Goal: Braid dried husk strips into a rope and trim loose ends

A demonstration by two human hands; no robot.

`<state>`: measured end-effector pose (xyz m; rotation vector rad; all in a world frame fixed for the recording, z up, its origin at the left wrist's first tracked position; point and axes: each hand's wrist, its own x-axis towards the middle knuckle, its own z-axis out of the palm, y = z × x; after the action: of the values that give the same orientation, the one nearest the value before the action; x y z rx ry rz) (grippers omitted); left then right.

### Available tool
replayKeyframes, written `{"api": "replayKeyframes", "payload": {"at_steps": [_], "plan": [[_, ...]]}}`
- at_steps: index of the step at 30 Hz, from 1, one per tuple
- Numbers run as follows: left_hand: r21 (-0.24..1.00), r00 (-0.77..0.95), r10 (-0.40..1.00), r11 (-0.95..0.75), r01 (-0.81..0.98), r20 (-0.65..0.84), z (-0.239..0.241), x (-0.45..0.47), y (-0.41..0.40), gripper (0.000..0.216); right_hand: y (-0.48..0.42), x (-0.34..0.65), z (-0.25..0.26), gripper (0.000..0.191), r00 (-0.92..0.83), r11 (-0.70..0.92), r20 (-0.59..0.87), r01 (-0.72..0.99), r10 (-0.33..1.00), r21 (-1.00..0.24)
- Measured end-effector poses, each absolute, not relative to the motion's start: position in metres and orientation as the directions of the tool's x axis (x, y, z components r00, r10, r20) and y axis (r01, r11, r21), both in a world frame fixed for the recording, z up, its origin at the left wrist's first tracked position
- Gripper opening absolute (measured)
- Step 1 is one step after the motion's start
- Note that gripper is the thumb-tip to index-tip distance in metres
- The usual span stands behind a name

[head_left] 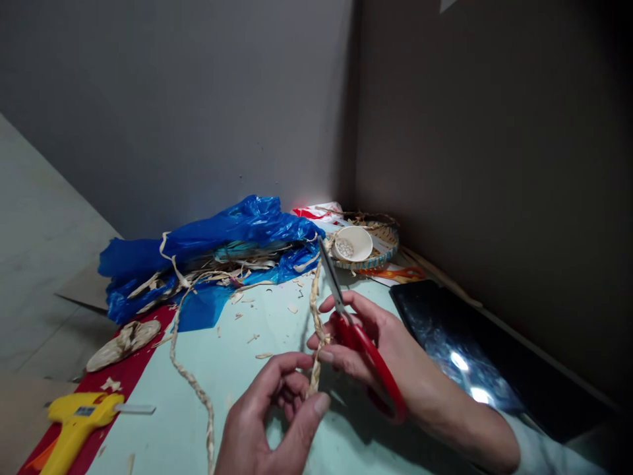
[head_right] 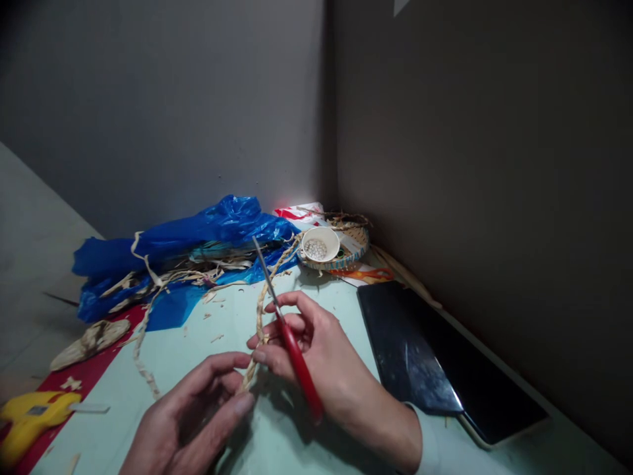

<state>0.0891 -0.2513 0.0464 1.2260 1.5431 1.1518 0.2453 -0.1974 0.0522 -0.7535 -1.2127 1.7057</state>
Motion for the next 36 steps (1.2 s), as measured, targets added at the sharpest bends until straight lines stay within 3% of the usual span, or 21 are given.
{"api": "replayKeyframes", "payload": {"at_steps": [5,11,15,20,25,28,32,36], "plan": [[0.978,-0.112,0.988,0.126,0.166,-0.108,0.051,0.083,-0.249,0.021,-0.196,0.247,0.050,0.039,-0.443,-0.045,0.072,-0.248,0.894,-0.968],[0.966,-0.050,0.971,0.225,-0.130,-0.233,0.041,0.077,-0.234,0.021,-0.167,0.264,0.046,0.040,-0.045,0.181,0.181,-0.018,0.982,-0.983],[0.927,-0.002,0.964,0.255,-0.273,-0.266,0.043,0.073,-0.226,0.030,-0.148,0.275,0.033,0.046,0.056,0.263,0.265,0.036,0.963,-0.964],[0.930,-0.069,0.960,0.244,-0.276,-0.272,0.061,0.072,-0.223,0.027,-0.130,0.276,0.025,0.051,0.022,0.284,0.295,0.217,0.955,-0.934],[0.920,-0.126,0.971,0.144,-0.363,-0.202,0.082,0.062,-0.221,0.018,-0.108,0.271,0.036,0.019,-0.003,0.258,0.286,0.443,0.958,-0.859],[0.916,-0.159,0.978,0.064,-0.396,-0.137,0.102,0.052,-0.224,0.013,-0.097,0.269,0.043,0.020,-0.016,0.219,0.253,0.555,0.967,-0.802],[0.923,-0.334,0.938,-0.045,-0.382,-0.093,0.126,0.044,-0.234,0.005,-0.090,0.266,0.048,0.026,-0.056,0.198,0.215,0.659,0.975,-0.726],[0.924,-0.366,0.929,-0.088,-0.372,-0.059,0.130,0.040,-0.236,0.012,-0.086,0.263,0.050,0.029,-0.087,0.219,0.227,0.719,0.970,-0.660]]}}
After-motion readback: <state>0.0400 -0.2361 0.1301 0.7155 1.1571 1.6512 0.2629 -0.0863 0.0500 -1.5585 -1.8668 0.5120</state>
